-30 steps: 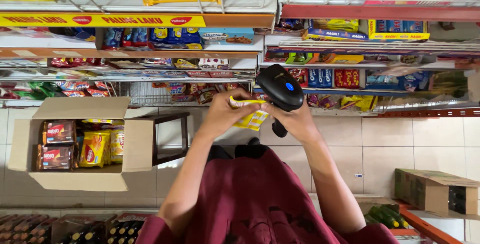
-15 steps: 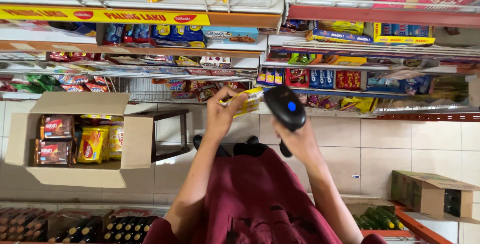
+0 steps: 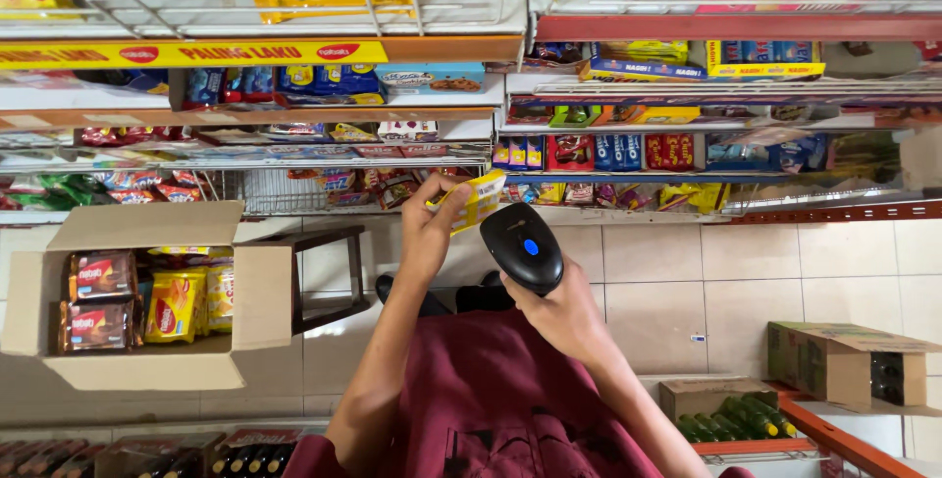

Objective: The person takes individual snack packages from a box on the floor, uses a barcode scanner to scan each item, and places them onto the supermarket shelves.

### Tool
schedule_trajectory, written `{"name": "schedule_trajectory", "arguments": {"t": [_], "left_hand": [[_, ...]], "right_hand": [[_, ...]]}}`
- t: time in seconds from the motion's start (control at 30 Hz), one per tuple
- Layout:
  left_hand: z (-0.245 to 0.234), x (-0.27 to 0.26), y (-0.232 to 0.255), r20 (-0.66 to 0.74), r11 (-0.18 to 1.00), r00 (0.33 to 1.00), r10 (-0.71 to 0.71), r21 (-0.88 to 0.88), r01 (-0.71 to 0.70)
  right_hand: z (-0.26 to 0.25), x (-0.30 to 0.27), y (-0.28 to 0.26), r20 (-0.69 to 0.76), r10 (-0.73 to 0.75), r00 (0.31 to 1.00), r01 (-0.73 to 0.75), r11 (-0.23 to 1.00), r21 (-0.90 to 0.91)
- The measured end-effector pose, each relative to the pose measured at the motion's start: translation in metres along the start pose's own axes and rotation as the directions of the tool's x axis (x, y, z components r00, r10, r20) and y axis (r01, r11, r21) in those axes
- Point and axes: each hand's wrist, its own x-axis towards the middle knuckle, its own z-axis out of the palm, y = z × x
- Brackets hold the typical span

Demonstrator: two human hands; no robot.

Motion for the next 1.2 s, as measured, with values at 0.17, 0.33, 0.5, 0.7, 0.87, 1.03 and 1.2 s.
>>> {"name": "schedule_trajectory", "arguments": {"t": [0.17, 0.33, 0.5, 0.7, 0.87, 1.03, 1.2], "left_hand": [[0.004, -0.002, 0.018, 0.018, 0.965, 0.983, 0.183, 0.188, -0.183], [0.005, -0.011, 0.052, 0.078, 0.753, 0.921, 0.381, 0.551, -0.358], [0.009, -0.02, 0.079, 0.305, 0.757, 0.87, 0.389, 0.433, -0.49], [0.023, -0.03, 0.11, 0.528, 0.782, 0.74, 0.416, 0.208, -0.587], [0.052, -0.028, 0.095, 0.325, 0.91, 0.87, 0.37, 0.059, -0.409], [0.07, -0.013, 0.086, 0.196, 0.952, 0.975, -0.106, -0.262, 0.156], [0.074, 0.019, 0.137, 0.204, 0.706, 0.817, 0.539, 0.42, -0.57]], "right_hand": [[0.004, 0.004, 0.03, -0.007, -0.004, 1.0, 0.005, 0.98, 0.198], [0.003, 0.043, 0.087, -0.029, 0.258, 0.966, -0.118, 0.537, 0.835], [-0.014, 0.053, 0.095, 0.222, 0.245, 0.944, -0.258, 0.123, 0.958], [-0.031, 0.042, 0.029, 0.113, 0.113, 0.987, -0.135, 0.207, 0.969], [-0.043, 0.047, 0.012, -0.145, 0.026, 0.989, 0.129, 0.318, 0.939], [-0.042, 0.056, 0.014, -0.305, -0.032, 0.952, 0.297, 0.334, 0.894], [-0.057, 0.067, 0.021, -0.419, -0.14, 0.897, 0.441, 0.335, 0.832]]}}
